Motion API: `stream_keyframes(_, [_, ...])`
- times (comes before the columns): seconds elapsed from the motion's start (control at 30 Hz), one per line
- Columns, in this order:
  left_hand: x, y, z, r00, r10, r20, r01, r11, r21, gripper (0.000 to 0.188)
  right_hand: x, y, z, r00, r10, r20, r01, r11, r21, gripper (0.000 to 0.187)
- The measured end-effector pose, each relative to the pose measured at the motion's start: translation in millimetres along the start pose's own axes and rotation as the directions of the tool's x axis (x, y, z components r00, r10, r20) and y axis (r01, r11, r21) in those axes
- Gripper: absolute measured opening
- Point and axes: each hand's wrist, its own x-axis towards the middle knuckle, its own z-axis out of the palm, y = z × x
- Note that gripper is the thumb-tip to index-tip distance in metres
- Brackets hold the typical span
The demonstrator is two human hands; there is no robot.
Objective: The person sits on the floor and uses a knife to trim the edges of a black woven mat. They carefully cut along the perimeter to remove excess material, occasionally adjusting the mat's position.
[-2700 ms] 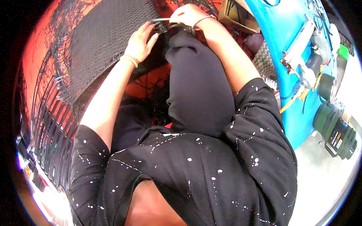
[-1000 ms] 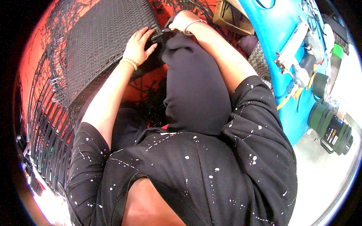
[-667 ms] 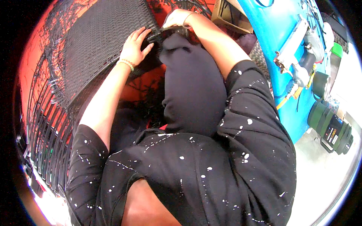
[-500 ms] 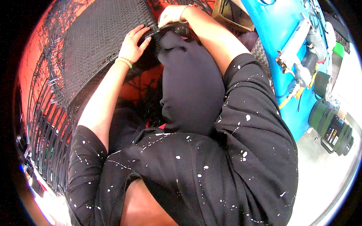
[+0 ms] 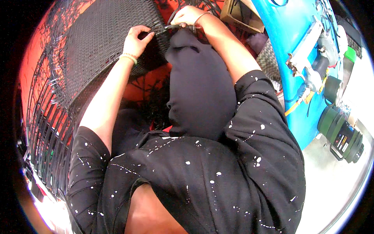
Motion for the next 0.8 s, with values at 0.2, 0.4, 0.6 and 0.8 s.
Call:
stream_keyframes(0.2, [2,5,-3,0.989,-0.140,0.039,0.142,0.988,-0.055,0.021,1,-27,18,0.998,0.022,-0.062,-0.025,0.998,-0.050,0.019])
stream_keyframes(0.4, [20,1,-19,0.871,-0.308,0.383,0.425,0.864,-0.271,0.024,-13,-33,2,0.828,-0.291,-0.478,0.001,0.855,-0.519,0.024])
stream_keyframes(0.6, [48,49,-87,0.860,-0.109,0.499,0.414,0.721,-0.555,0.026,-1,-99,26,0.900,-0.427,0.088,0.377,0.864,0.334,0.045])
stream_keyframes(0.8, [61,54,-253,0.923,-0.055,0.380,0.254,0.829,-0.499,0.041,-4,-90,20,0.960,-0.262,-0.100,0.231,0.941,-0.248,0.041])
